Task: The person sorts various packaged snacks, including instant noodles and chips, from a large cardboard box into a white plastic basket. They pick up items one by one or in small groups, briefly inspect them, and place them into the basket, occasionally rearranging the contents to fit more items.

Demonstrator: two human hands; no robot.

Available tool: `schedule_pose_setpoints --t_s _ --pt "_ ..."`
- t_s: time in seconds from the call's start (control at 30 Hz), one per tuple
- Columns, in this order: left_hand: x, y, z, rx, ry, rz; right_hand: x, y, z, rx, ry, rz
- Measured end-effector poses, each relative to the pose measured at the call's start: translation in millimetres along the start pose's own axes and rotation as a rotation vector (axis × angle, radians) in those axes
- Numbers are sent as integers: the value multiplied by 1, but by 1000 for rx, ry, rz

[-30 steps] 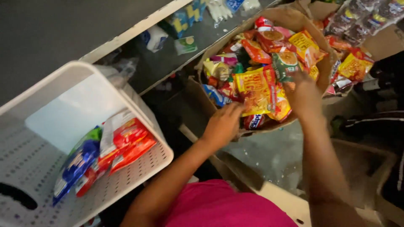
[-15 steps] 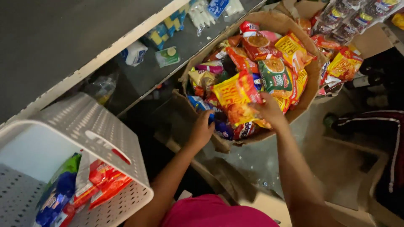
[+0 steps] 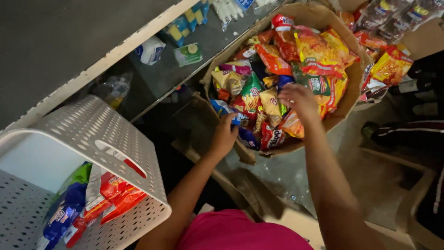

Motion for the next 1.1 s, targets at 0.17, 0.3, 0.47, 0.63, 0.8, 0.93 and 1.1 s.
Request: schedule_pose_setpoints --t_s 0.17,0.3,0.47,0.63,0.8,0.93,1.1 --pt "-4 -6 2 44 -25 17 -96 -33 -5 438 -1644 -291" --pt "-18 -12 23 268 -81 108 -82 -25 -32 681 -1827 -295" --pt "-52 -8 40 179 -395 159 -142 -69 5 564 -1461 -107" --pt "-41 -6 -12 81 -499 62 -172 -100 -1 543 -1126 10" --pt "-29 -6 18 201 -737 -47 -124 -54 -9 74 -592 281" --pt "-16 -9 18 480 -878 -13 -42 0 16 233 -1222 -166" --pt "5 -4 3 378 -998 -59 30 32 -54 -135 -2046 -232"
Point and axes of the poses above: each hand's wrist, its own y-axis towards the middle knuckle, its own x-axis out of the back of the hand, z = x × y, the point moved 6 cm from there along y, towards the middle knuckle, and after that the axes turned 4 degrees about z, right-handed, at the moved point
